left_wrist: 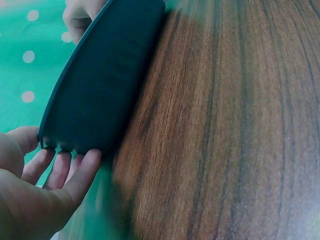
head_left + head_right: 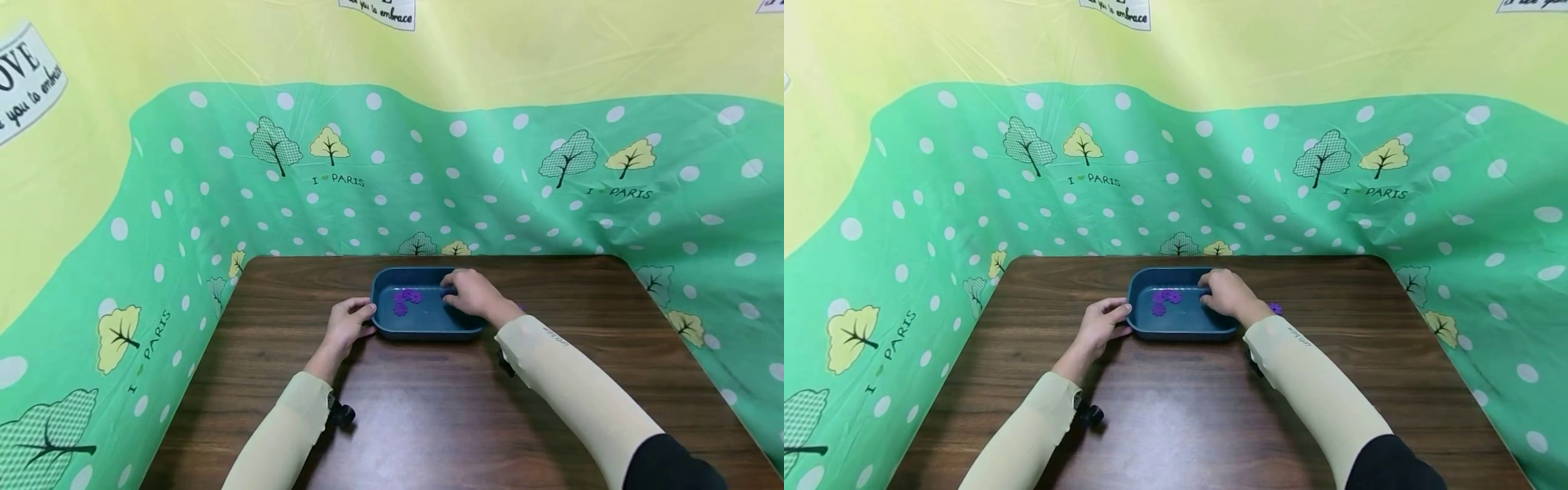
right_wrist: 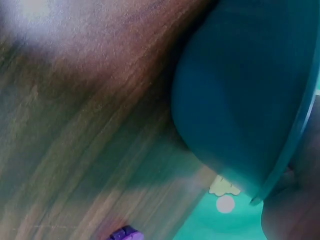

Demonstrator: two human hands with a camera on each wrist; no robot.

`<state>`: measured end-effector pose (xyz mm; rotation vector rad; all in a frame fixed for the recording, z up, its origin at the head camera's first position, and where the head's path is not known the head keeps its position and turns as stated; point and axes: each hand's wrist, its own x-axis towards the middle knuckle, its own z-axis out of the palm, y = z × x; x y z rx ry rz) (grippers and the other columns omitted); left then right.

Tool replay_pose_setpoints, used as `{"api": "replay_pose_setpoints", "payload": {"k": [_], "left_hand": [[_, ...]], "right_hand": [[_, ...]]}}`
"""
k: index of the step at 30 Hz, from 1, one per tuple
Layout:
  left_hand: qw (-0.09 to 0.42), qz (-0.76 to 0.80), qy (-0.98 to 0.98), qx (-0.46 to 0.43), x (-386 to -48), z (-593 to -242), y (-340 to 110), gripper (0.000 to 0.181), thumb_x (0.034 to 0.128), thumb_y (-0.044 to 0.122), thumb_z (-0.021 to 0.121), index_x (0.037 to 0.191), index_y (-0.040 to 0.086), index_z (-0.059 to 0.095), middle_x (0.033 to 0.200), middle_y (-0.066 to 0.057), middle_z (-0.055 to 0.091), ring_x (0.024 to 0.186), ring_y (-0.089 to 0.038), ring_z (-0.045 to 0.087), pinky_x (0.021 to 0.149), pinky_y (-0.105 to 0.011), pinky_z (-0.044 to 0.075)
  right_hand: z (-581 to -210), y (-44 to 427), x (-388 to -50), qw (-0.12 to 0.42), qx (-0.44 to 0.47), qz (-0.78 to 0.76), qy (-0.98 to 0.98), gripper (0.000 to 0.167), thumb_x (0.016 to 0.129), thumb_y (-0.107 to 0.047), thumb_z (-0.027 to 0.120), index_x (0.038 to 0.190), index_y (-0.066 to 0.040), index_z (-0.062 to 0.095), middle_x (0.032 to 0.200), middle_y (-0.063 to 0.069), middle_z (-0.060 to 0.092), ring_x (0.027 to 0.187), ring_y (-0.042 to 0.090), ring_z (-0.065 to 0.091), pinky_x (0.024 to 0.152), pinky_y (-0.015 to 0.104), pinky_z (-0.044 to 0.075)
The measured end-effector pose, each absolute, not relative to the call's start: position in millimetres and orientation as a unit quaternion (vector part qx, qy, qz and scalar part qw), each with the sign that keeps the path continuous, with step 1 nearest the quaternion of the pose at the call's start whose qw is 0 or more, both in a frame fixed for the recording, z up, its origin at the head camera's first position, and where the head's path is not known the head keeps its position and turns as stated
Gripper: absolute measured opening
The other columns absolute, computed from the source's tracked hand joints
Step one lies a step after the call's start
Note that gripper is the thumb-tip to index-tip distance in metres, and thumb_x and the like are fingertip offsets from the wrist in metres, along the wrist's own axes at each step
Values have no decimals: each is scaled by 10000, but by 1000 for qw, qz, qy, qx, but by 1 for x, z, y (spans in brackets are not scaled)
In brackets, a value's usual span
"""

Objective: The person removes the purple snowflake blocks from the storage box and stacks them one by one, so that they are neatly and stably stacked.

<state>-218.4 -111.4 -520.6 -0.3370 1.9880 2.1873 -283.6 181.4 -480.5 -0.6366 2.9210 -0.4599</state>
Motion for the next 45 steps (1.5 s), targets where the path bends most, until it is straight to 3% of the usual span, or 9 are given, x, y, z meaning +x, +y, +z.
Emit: {"api": "replay_pose_setpoints", "payload": {"k": [7,18,33,45], "left_hand": [[81,734,665,-114,-218,-522,-110,374,968,94,707,1298,-68,644,1046,-88,681,886,-141,672,779,-418,656],[87,729,669,-119,-219,-520,-110,370,971,107,708,1307,-38,653,1098,-107,683,907,-140,682,796,-410,654],[86,730,668,-117,-220,-520,-111,371,971,96,704,1308,-50,648,1092,-108,668,912,-154,678,803,-423,652],[84,731,666,-117,-220,-521,-111,360,963,97,714,1287,-51,659,1083,-113,676,982,-235,689,782,-426,655]], "right_hand": [[-484,178,-285,79,-198,-127,969,324,957,-209,738,1239,-50,718,1239,157,701,1180,340,642,1028,532,539],[-490,175,-285,70,-214,-94,970,289,930,-147,741,1185,-10,732,1157,157,728,1102,317,681,958,503,584],[-487,167,-285,96,-197,-71,973,147,946,-103,714,1070,-47,770,1086,119,739,981,235,669,918,466,602],[-487,165,-287,102,-196,-72,973,178,947,-89,713,1113,-50,764,1145,135,730,1050,264,668,947,475,592]]}}
